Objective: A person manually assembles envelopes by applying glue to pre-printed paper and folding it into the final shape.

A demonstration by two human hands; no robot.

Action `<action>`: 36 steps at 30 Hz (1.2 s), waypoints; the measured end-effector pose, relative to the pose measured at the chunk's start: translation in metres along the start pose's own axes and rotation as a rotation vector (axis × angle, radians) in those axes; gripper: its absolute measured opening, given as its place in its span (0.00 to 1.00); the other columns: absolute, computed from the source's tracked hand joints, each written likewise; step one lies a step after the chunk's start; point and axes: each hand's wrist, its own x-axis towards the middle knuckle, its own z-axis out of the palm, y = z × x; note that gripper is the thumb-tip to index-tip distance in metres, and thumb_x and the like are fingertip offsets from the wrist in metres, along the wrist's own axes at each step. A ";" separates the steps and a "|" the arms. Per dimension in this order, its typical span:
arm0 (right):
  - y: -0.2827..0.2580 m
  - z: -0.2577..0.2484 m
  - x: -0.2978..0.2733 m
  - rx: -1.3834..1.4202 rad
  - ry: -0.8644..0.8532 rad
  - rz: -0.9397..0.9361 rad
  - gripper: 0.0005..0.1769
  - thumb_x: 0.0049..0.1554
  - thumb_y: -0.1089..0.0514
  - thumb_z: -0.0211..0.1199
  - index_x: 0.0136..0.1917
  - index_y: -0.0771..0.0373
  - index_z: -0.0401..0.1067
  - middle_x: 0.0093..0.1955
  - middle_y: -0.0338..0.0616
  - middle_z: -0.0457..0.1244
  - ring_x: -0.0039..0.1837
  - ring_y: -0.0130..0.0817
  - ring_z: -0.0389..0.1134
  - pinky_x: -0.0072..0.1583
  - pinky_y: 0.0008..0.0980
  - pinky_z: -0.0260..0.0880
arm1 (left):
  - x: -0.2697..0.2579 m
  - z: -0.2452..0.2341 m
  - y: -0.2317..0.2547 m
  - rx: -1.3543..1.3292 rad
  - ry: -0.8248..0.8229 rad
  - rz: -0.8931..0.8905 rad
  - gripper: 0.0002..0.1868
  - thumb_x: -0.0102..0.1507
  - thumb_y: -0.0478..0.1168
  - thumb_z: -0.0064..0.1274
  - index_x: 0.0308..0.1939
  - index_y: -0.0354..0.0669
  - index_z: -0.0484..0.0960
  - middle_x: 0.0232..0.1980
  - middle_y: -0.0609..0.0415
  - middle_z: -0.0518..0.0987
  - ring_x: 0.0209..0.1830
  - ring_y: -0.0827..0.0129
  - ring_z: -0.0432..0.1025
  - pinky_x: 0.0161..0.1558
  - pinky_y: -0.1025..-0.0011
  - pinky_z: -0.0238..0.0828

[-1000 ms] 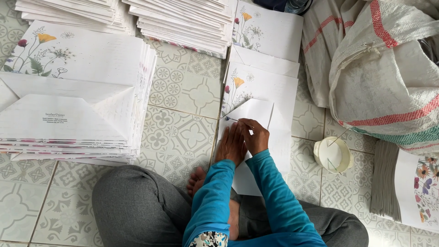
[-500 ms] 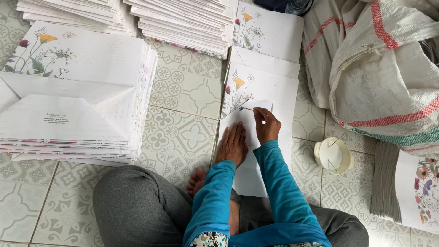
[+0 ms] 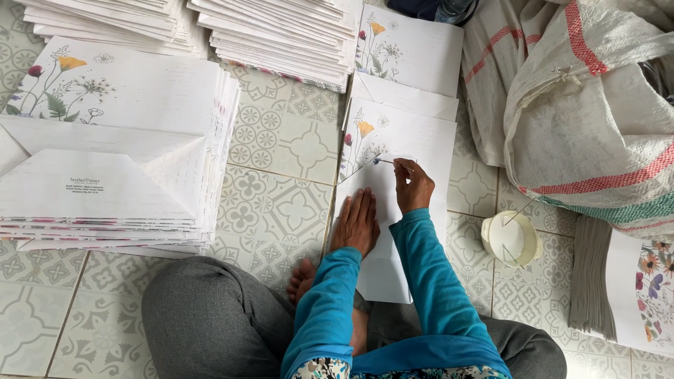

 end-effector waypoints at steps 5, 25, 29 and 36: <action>-0.001 0.001 0.001 -0.006 0.003 0.005 0.07 0.61 0.67 0.67 0.52 0.58 0.80 0.43 0.46 0.72 0.47 0.41 0.75 0.51 0.38 0.80 | -0.001 -0.001 0.000 -0.014 0.001 0.005 0.31 0.74 0.51 0.22 0.79 0.42 0.50 0.84 0.47 0.45 0.85 0.58 0.38 0.81 0.55 0.23; 0.047 -0.097 0.008 -0.082 0.018 0.052 0.07 0.63 0.64 0.66 0.52 0.55 0.82 0.41 0.46 0.72 0.45 0.40 0.75 0.52 0.40 0.78 | -0.002 -0.012 0.003 0.058 -0.022 -0.016 0.32 0.73 0.52 0.22 0.79 0.43 0.53 0.84 0.48 0.48 0.84 0.58 0.40 0.81 0.55 0.27; 0.056 -0.081 0.008 -0.057 -0.006 0.072 0.08 0.62 0.65 0.66 0.53 0.55 0.82 0.43 0.49 0.72 0.46 0.42 0.76 0.52 0.42 0.78 | -0.001 -0.013 0.004 0.061 -0.042 -0.030 0.32 0.73 0.52 0.22 0.79 0.43 0.52 0.84 0.48 0.47 0.84 0.58 0.40 0.81 0.55 0.27; 0.070 -0.081 0.004 -0.111 -0.066 0.011 0.07 0.62 0.67 0.64 0.50 0.58 0.80 0.43 0.50 0.72 0.46 0.46 0.76 0.50 0.45 0.79 | 0.000 -0.006 0.004 0.068 -0.020 -0.034 0.33 0.72 0.52 0.22 0.79 0.44 0.51 0.85 0.49 0.45 0.84 0.59 0.38 0.81 0.56 0.26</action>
